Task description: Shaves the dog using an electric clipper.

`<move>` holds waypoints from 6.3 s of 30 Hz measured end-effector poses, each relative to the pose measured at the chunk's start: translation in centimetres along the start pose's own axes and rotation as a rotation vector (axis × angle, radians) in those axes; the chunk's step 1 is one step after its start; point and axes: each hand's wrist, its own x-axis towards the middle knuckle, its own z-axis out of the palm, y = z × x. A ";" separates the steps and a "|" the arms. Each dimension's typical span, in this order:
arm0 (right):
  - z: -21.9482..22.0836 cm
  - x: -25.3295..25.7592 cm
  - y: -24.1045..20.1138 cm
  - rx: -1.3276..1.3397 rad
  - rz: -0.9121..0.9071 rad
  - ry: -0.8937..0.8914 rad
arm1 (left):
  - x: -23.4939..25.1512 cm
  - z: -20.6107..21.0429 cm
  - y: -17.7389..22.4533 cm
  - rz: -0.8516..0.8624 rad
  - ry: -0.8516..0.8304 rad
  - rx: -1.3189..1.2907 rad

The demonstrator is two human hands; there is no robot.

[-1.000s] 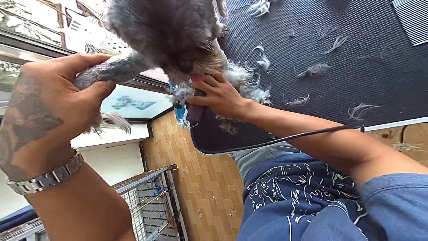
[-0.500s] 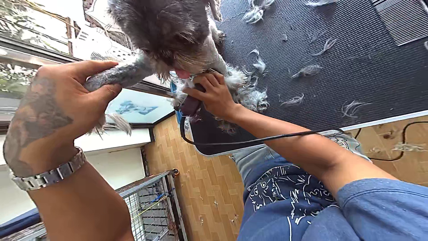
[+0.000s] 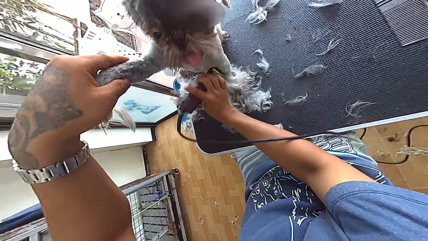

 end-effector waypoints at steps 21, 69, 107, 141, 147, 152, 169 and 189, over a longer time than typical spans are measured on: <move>-0.4 1.0 -0.8 0.070 0.176 -0.019 | 0.5 0.4 0.6 0.035 -0.012 0.018; -0.6 -0.9 -2.0 -0.036 0.018 -0.040 | 2.4 1.7 0.6 -0.092 -0.092 -0.056; -24.2 5.6 12.8 1.068 0.993 0.387 | 15.5 27.0 23.3 -0.793 0.962 -1.183; -3.4 9.8 15.5 1.319 1.282 -0.033 | 12.5 14.2 18.8 -0.758 0.729 -1.421; -4.0 9.6 14.2 1.644 1.477 -0.150 | 13.1 14.1 19.2 -0.801 0.722 -1.391; -5.0 10.6 14.3 1.727 1.472 -0.167 | 13.1 13.9 19.3 -0.812 0.740 -1.338; -6.2 9.9 12.5 1.782 1.534 -0.293 | 12.5 13.5 18.5 -0.843 0.763 -1.423; -5.2 9.4 10.0 1.586 1.476 0.041 | 12.4 13.4 18.1 -0.872 0.765 -1.433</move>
